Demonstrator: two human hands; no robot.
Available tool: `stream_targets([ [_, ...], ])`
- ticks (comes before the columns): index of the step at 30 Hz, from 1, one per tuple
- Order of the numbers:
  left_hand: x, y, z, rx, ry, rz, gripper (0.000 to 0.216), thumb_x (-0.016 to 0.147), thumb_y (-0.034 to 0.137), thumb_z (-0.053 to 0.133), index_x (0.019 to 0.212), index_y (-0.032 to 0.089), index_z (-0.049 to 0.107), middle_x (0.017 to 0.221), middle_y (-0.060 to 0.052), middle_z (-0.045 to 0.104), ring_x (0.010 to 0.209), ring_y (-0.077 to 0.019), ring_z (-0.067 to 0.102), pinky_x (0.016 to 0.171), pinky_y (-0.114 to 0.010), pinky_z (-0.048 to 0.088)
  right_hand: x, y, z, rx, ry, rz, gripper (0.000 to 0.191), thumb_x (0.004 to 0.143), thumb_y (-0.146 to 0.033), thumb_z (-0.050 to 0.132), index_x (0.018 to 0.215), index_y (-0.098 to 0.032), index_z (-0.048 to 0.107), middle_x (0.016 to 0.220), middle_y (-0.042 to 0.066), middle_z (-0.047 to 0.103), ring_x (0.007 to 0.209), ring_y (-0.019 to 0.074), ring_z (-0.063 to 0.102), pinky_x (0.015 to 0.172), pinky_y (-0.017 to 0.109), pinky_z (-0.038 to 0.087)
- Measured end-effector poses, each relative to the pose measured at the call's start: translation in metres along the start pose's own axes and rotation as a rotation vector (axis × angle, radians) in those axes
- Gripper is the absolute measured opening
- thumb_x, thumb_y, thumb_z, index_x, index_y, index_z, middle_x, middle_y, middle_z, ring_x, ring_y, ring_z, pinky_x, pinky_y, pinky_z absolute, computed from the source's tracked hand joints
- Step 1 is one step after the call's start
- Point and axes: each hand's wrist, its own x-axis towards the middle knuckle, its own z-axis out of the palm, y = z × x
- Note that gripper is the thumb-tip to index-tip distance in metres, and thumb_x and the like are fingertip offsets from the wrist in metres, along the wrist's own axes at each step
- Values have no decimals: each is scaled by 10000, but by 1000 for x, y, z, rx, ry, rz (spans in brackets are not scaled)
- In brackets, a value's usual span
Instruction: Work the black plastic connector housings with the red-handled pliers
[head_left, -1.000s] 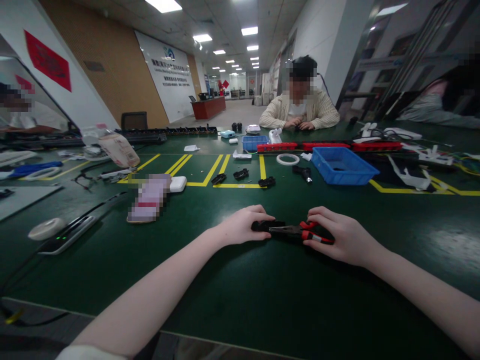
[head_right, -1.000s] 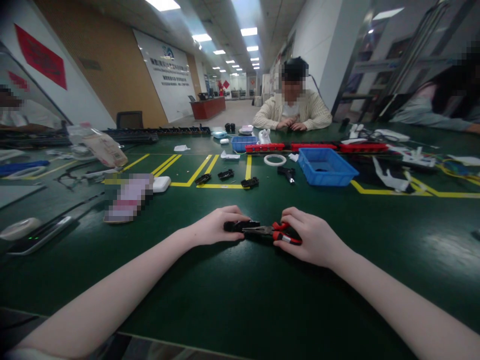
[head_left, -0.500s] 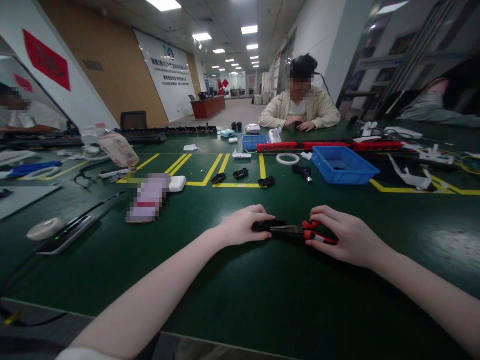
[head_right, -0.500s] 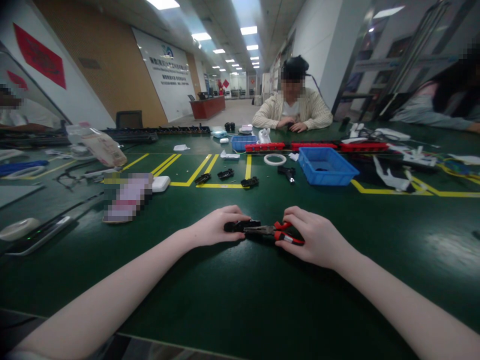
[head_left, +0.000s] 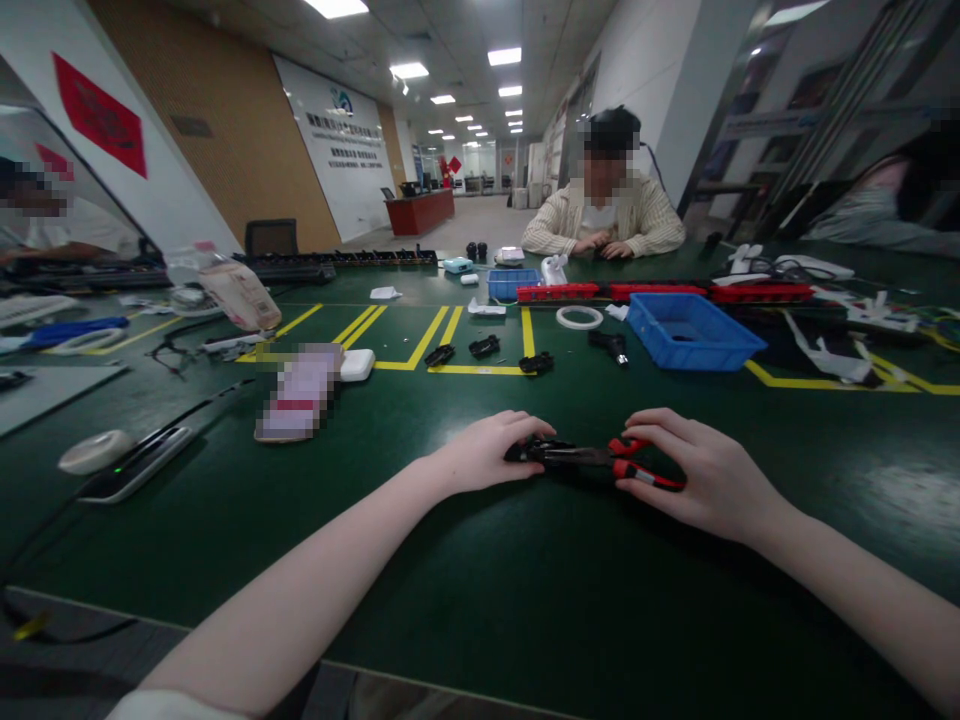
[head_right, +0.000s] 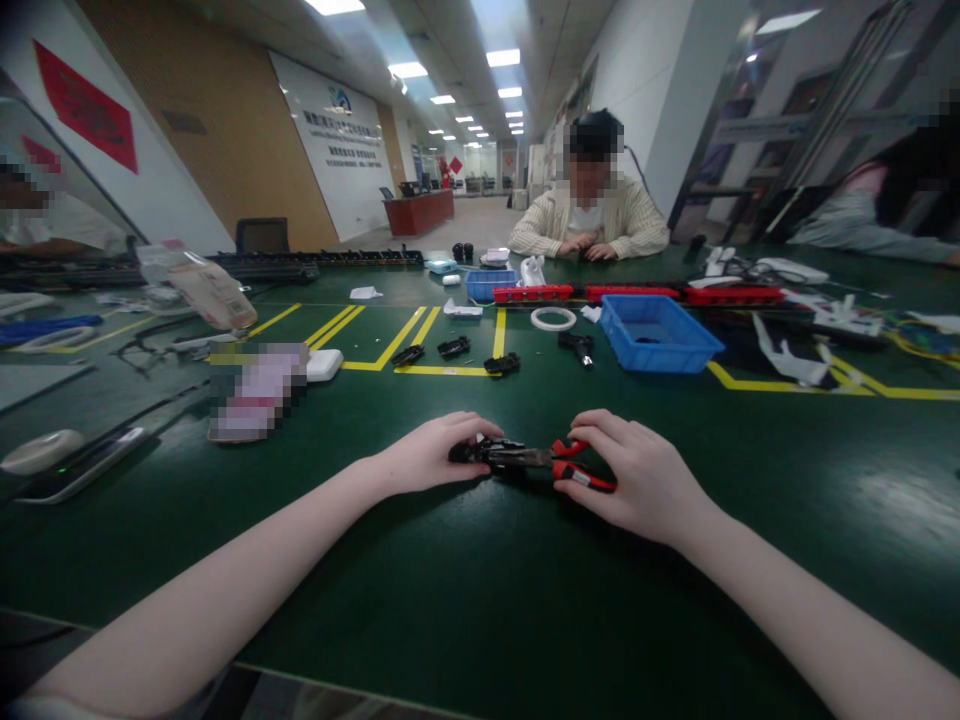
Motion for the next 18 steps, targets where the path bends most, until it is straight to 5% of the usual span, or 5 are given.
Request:
stream_targets([
  [9, -2, -1, -1, 25, -18, 56, 122, 872, 223, 620, 989, 192, 621, 1233, -56, 521, 1067, -196, 561, 902, -326, 481, 1, 5, 0, -74, 40, 49, 422, 817, -530, 564, 1064, -189, 566, 1041, 102, 654, 941, 256, 618, 774, 409, 494],
  [14, -3, -1, -3, 26, -34, 39, 121, 879, 235, 614, 989, 195, 645, 1260, -52, 501, 1064, -195, 561, 887, -325, 487, 2, 16, 8, 1, -92, 278, 459, 801, -609, 535, 999, -202, 613, 954, 85, 671, 834, 243, 624, 682, 400, 506],
  [18, -3, -2, -4, 8, -40, 51, 125, 877, 226, 616, 994, 193, 644, 1228, -50, 527, 1068, -187, 562, 891, -312, 482, 3, 21, 14, 31, -155, 287, 490, 812, -625, 510, 1066, -221, 621, 1028, 87, 670, 923, 260, 626, 757, 440, 511],
])
